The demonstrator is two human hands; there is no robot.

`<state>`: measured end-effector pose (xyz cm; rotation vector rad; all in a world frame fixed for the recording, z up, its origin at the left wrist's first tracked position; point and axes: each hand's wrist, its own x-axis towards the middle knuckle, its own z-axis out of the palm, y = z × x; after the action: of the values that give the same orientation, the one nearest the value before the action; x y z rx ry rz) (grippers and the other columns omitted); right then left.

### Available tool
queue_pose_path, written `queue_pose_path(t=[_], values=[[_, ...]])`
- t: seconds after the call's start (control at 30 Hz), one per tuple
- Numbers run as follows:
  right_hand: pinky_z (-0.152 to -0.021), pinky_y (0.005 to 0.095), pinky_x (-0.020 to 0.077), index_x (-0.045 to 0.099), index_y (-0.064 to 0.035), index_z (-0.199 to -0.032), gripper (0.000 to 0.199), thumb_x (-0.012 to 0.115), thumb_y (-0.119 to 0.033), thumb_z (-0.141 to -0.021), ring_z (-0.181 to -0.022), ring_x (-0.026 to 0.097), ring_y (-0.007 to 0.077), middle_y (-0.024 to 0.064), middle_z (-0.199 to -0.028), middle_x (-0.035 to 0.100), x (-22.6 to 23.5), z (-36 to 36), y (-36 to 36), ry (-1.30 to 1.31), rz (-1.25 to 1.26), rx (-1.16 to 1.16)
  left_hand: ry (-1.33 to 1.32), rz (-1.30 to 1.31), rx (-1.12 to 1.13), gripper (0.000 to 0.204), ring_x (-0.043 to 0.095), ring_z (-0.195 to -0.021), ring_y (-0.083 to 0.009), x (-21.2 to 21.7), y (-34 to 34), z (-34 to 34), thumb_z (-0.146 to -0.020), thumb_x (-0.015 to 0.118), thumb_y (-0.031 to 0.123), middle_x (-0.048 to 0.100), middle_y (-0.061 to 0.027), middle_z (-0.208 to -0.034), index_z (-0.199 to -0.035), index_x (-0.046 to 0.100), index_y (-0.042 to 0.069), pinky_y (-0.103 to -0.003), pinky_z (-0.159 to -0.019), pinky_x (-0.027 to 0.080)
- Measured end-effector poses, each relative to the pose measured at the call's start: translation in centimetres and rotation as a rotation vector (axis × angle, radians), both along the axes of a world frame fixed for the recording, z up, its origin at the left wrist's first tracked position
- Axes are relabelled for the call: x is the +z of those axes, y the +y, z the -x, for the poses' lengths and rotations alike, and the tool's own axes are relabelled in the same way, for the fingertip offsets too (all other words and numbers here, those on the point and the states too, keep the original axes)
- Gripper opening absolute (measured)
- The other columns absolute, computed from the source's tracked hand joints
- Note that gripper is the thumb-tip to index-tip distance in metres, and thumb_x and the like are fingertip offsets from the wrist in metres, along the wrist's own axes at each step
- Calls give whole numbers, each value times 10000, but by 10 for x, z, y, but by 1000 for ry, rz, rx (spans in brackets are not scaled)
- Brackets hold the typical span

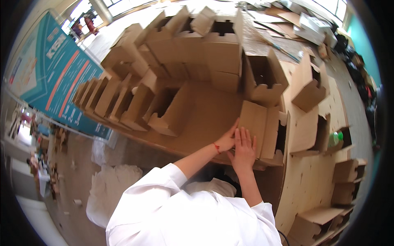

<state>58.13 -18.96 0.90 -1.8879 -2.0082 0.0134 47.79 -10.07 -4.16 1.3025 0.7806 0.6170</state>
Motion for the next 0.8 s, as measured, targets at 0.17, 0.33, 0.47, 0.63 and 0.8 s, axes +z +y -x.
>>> queue_pose_path(t=[0.17,0.33,0.47,0.63,0.8], values=[[-1149,491,208,414,-73,-1393,798,774,-279,-710,-1363,349,277,111,-1447,408,-7,0,2,-13,-31,-4,370,-572,262,581,424,-1288,-343,57,-20,50,-840,638,133,467,-213,-1353,-1370,425,31,-404,-1081,343],[-1138,496,224,461,-55,-1356,694,745,-277,-764,-1361,341,315,135,-1435,415,5,9,2,58,-93,-24,708,-999,869,622,445,-1225,-340,102,0,166,-796,701,182,490,-175,-1274,-1324,421,9,-462,-1035,355],[-1130,482,241,440,-42,-1371,682,730,-258,-793,-1360,328,354,172,-1436,399,25,51,17,232,-232,76,1025,-792,580,305,584,-980,-321,65,12,216,-879,605,289,631,-162,-970,-1038,614,29,-516,-1042,319],[-1136,423,238,239,-8,-1468,833,712,-230,-819,-1386,279,361,215,-1487,299,24,110,45,798,16,150,794,-648,415,238,611,-761,-360,55,-5,172,-884,594,250,650,-173,-778,-847,689,35,-472,-945,395],[-1149,398,209,208,0,-1478,755,591,-74,-832,-1407,254,339,217,-1513,259,19,123,48,967,-54,-24,422,-524,92,186,605,-996,-306,41,-22,128,-867,529,116,649,-145,-949,-962,687,95,-593,-1089,234]])
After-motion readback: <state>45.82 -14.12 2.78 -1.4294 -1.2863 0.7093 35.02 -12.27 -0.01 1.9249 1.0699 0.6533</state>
